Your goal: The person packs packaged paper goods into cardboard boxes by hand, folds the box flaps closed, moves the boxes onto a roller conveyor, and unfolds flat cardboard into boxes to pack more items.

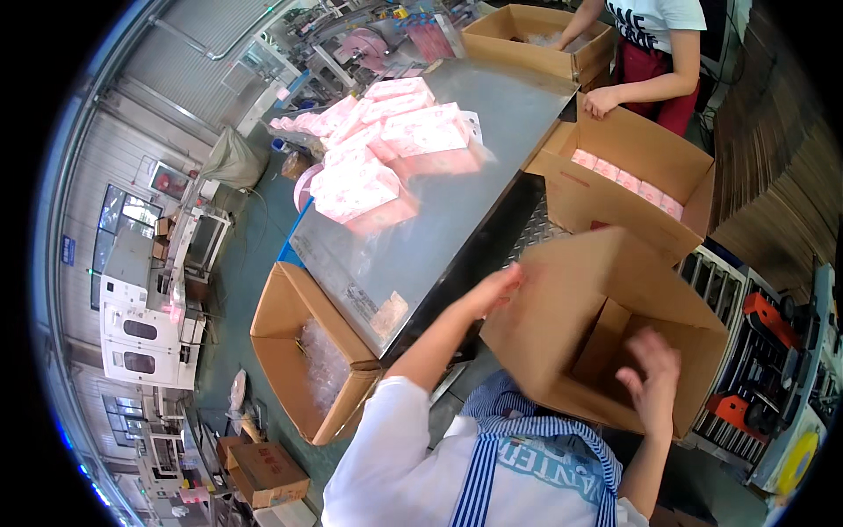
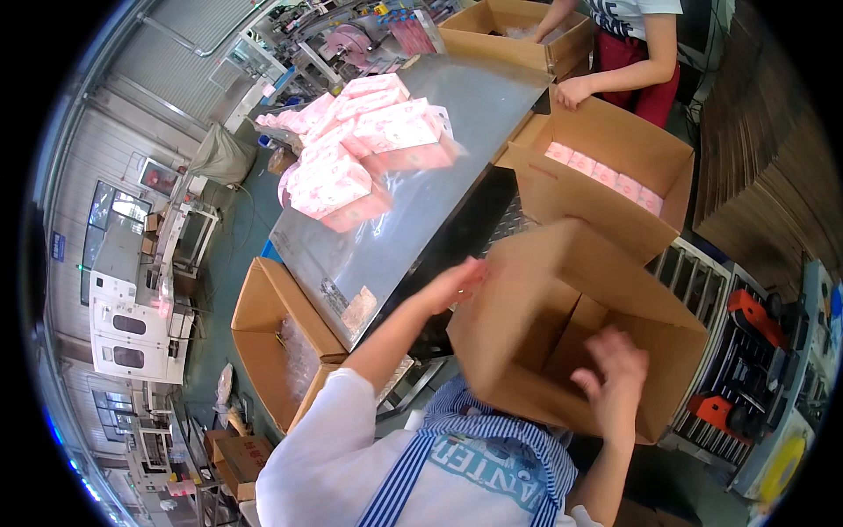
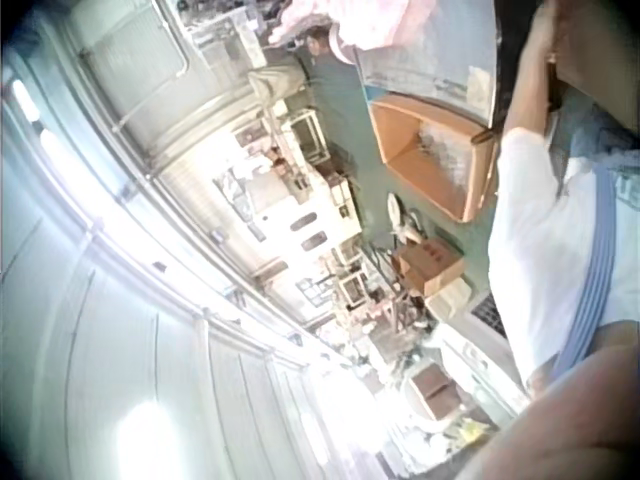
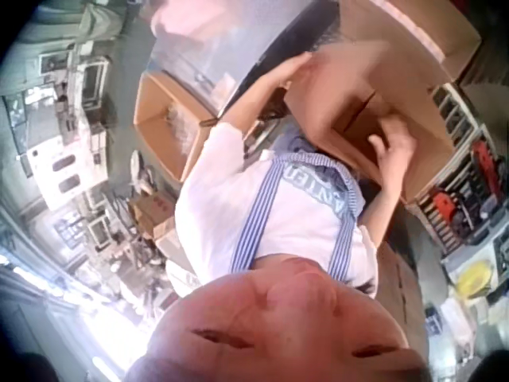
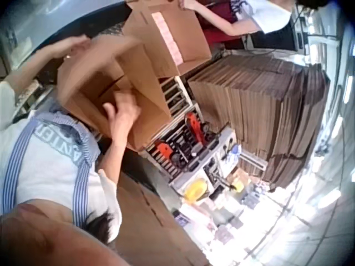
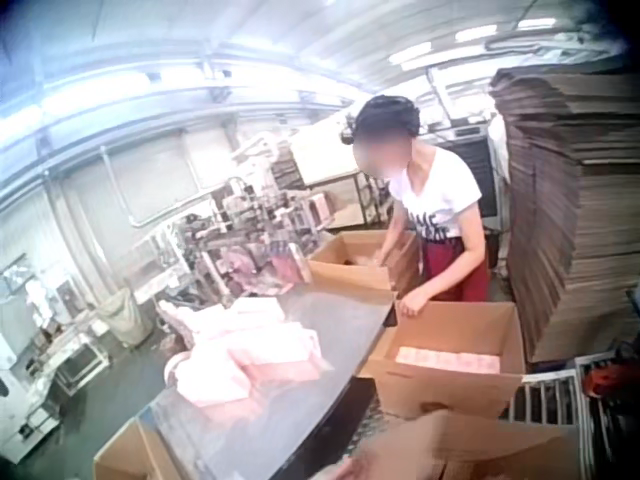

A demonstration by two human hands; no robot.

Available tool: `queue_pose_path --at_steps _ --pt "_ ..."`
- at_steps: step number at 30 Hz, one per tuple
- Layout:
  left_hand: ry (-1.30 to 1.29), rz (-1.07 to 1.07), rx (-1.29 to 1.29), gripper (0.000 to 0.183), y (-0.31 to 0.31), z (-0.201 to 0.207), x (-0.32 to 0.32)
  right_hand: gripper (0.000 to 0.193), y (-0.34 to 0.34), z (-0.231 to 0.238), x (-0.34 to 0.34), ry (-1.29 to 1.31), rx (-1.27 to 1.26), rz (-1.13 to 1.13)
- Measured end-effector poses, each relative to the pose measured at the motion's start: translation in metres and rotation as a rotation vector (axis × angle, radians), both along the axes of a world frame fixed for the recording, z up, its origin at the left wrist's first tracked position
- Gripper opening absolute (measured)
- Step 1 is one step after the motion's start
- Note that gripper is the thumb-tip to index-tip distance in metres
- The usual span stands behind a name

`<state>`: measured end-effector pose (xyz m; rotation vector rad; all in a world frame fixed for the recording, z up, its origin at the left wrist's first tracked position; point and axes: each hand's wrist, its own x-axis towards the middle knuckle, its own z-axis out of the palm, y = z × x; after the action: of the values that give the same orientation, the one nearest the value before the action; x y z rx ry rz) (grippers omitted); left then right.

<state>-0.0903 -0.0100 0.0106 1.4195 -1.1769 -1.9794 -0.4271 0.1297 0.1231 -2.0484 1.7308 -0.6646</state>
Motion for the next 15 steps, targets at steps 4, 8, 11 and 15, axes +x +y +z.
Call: queue_pose_path --at_steps 4,8,11,15 --pt "-0.016 0.087 -0.092 0.073 0.006 0.032 0.049 0.071 0.026 -0.125 -0.062 0.252 0.047 -0.705" --pt "-0.99 -0.144 -0.338 0.069 0.031 0.008 0.027 0.05 0.034 -0.134 -0.069 -0.141 0.468 -0.577" --pt "-0.898 -0.178 -0.433 0.056 0.035 -0.02 0.007 0.036 0.066 -0.149 -0.12 -0.042 0.332 -0.752" --pt "-0.119 0.013 -0.296 0.054 -0.021 -0.066 0.038 0.034 0.097 -0.156 -0.159 -0.691 0.459 -0.801"
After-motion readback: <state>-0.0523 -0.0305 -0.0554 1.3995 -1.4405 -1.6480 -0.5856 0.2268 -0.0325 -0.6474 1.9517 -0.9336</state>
